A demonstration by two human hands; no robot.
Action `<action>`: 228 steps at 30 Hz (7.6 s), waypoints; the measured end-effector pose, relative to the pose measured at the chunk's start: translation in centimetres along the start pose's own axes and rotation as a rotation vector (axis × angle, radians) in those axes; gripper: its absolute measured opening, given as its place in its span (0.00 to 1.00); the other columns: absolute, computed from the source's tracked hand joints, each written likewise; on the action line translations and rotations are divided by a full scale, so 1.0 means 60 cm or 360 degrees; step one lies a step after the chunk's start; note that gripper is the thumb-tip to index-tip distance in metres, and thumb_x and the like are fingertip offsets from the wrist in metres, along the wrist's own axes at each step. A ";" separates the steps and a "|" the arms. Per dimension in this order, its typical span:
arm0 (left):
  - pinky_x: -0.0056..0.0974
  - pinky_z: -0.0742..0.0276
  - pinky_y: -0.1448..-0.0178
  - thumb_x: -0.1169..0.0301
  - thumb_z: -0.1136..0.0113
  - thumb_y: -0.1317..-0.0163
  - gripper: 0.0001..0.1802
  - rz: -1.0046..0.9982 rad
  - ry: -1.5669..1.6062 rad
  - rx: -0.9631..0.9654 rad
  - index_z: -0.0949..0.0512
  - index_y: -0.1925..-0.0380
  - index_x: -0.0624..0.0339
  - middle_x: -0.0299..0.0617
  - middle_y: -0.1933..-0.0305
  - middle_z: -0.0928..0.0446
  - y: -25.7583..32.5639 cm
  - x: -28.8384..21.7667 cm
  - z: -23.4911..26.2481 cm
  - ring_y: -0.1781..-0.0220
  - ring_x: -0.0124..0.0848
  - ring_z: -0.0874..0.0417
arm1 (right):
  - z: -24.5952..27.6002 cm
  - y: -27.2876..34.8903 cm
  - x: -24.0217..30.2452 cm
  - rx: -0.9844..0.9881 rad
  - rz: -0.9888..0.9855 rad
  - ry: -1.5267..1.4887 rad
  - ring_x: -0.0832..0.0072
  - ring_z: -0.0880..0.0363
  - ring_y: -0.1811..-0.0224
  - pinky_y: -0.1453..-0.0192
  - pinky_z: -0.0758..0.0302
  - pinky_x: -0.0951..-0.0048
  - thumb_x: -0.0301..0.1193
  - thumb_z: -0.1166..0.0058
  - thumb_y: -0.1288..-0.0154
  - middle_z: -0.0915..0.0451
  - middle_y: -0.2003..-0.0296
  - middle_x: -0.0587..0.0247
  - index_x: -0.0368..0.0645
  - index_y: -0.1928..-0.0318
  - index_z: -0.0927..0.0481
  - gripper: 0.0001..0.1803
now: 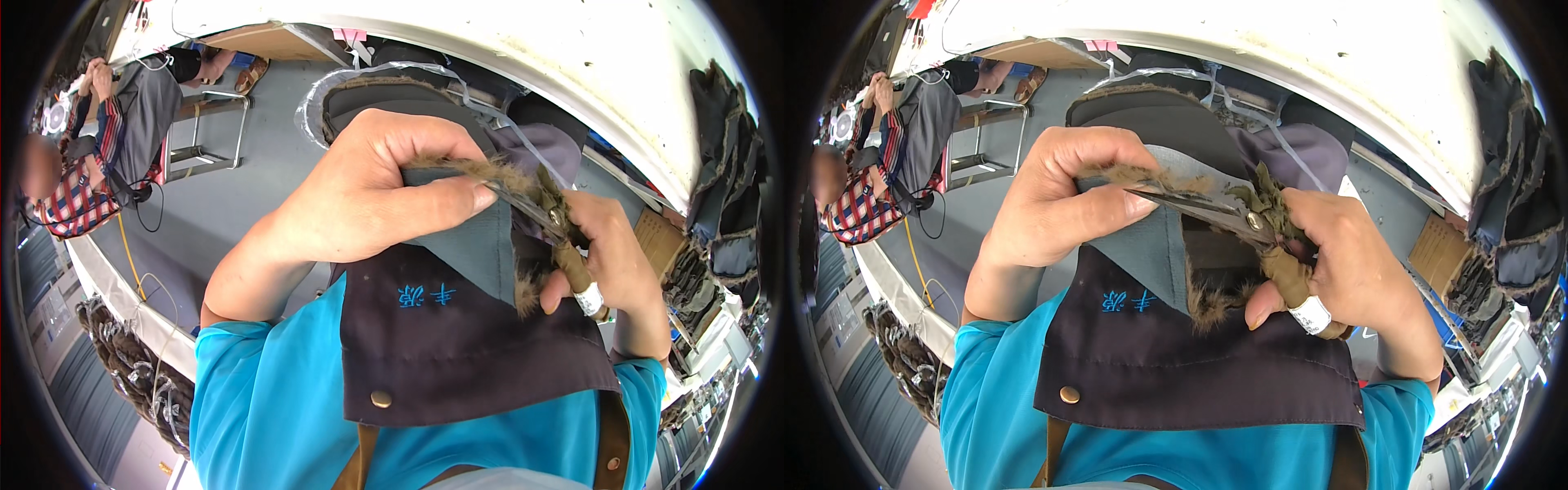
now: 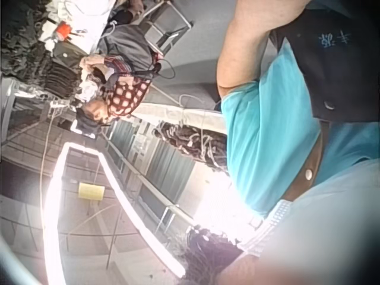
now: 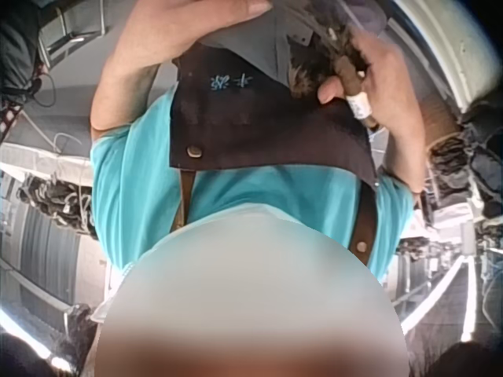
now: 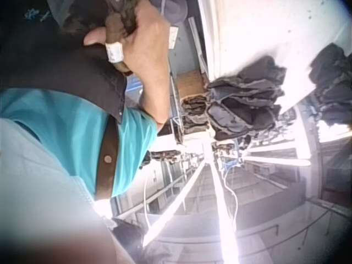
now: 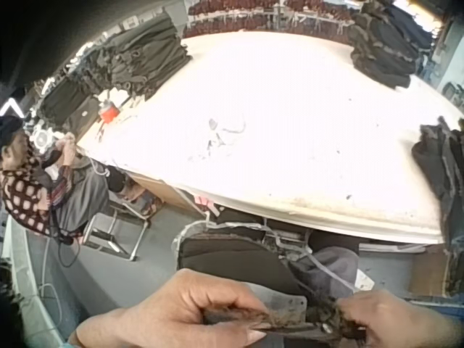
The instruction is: The person is trimming the fur edges from a leather component using scissors.
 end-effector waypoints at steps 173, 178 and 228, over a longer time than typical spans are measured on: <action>0.31 0.44 0.78 0.72 0.37 0.49 0.14 0.0296 -0.0379 0.0558 0.31 0.83 0.67 0.33 0.86 0.44 -0.012 0.024 -0.006 0.78 0.16 0.44 | 0.015 -0.020 0.014 0.0217 -0.0202 0.0302 0.44 0.31 0.76 0.76 0.36 0.58 0.22 0.39 0.64 0.30 0.81 0.44 0.33 0.79 0.31 0.12; 0.35 0.42 0.79 0.65 0.40 0.49 0.14 0.0303 -0.0408 0.0565 0.23 0.74 0.69 0.40 0.89 0.39 -0.012 0.024 -0.006 0.85 0.24 0.40 | 0.019 -0.024 0.019 0.0228 -0.0165 0.0370 0.45 0.30 0.76 0.75 0.36 0.58 0.23 0.38 0.63 0.29 0.81 0.45 0.32 0.78 0.31 0.13; 0.41 0.26 0.45 0.60 0.41 0.41 0.25 -0.0816 0.0993 -0.0603 0.29 0.50 0.67 0.49 0.53 0.24 -0.009 -0.155 0.149 0.53 0.39 0.21 | 0.142 0.029 -0.257 -0.1620 0.0014 -0.1437 0.79 0.38 0.84 0.80 0.41 0.78 0.48 0.56 0.34 0.38 0.86 0.69 0.42 0.72 0.30 0.21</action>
Point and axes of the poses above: each hand's wrist, its own y-axis away from the middle knuckle, its own z-axis out of the back of the hand, x = y × z, the point moved 5 cm from there along -y, towards the middle knuckle
